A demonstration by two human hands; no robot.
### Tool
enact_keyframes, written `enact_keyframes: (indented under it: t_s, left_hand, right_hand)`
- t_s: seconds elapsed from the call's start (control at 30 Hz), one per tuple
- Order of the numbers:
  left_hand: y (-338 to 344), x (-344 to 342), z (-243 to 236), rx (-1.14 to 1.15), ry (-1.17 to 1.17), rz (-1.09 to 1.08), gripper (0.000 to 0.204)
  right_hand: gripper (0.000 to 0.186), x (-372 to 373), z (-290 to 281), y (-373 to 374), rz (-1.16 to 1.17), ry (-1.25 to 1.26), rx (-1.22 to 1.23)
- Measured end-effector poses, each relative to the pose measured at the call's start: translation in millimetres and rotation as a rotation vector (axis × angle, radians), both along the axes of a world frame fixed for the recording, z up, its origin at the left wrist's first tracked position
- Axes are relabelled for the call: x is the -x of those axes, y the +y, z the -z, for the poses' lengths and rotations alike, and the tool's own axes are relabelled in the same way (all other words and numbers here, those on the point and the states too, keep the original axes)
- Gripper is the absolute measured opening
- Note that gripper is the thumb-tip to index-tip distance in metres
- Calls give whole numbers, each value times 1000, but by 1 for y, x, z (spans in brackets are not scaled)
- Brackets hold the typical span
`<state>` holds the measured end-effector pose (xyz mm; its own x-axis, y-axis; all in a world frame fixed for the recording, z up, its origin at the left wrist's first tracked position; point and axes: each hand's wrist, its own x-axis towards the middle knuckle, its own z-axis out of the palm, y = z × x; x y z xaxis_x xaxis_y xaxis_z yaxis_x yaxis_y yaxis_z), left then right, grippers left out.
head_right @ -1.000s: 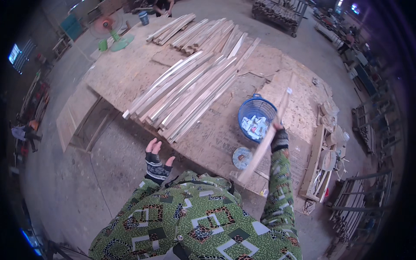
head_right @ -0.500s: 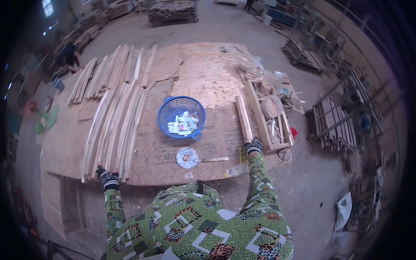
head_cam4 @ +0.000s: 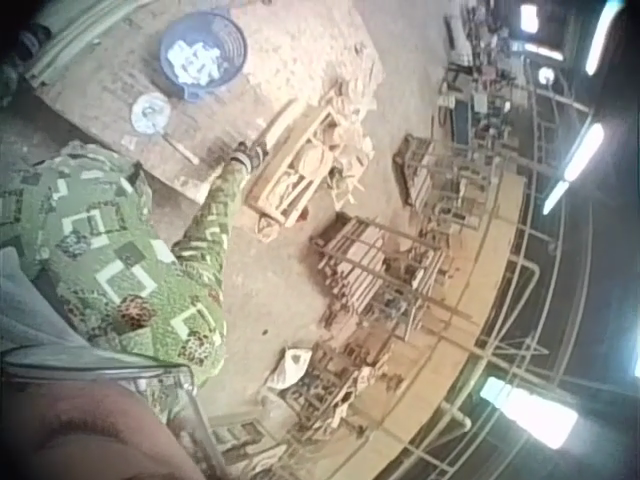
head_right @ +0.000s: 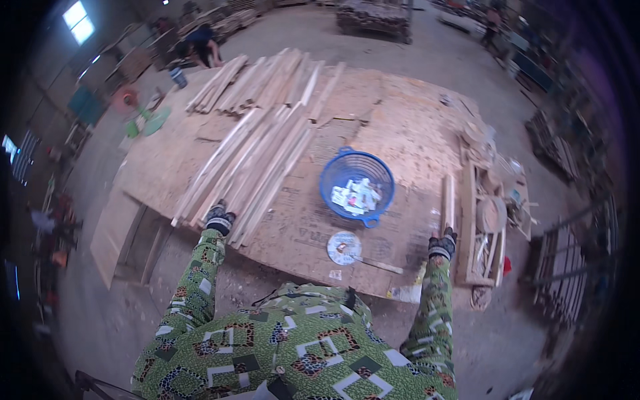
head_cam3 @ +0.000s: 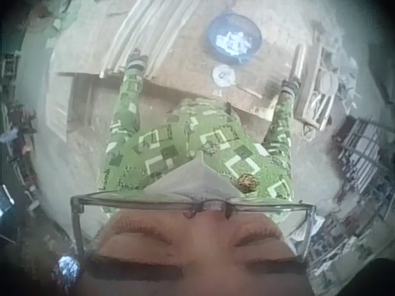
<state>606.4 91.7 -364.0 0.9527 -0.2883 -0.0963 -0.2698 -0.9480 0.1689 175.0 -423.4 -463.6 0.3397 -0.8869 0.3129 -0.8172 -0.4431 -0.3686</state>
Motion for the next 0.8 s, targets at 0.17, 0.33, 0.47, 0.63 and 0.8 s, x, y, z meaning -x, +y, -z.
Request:
enact_keyframes:
  t_s: [0.17, 0.33, 0.47, 0.63, 0.8]
  left_hand:
    - [29, 36, 45, 1128, 465, -147, 51]
    - [29, 134, -31, 1835, 1543, -176, 27]
    - [44, 166, -9, 1794, 1594, 22, 29]
    - [50, 190, -5, 1715, 1557, -231, 43]
    - [55, 203, 13, 1672, 1549, -419, 44]
  right_hand:
    - [44, -61, -22, 64, -447, -291, -170]
    - [33, -103, -5, 167, -746, -301, -462]
    - [28, -123, -32, 237, -1124, -276, -428]
    - [29, -121, -26, 224, -1031, -13, -361]
    - [31, -98, -43, 193, -744, 555, -168]
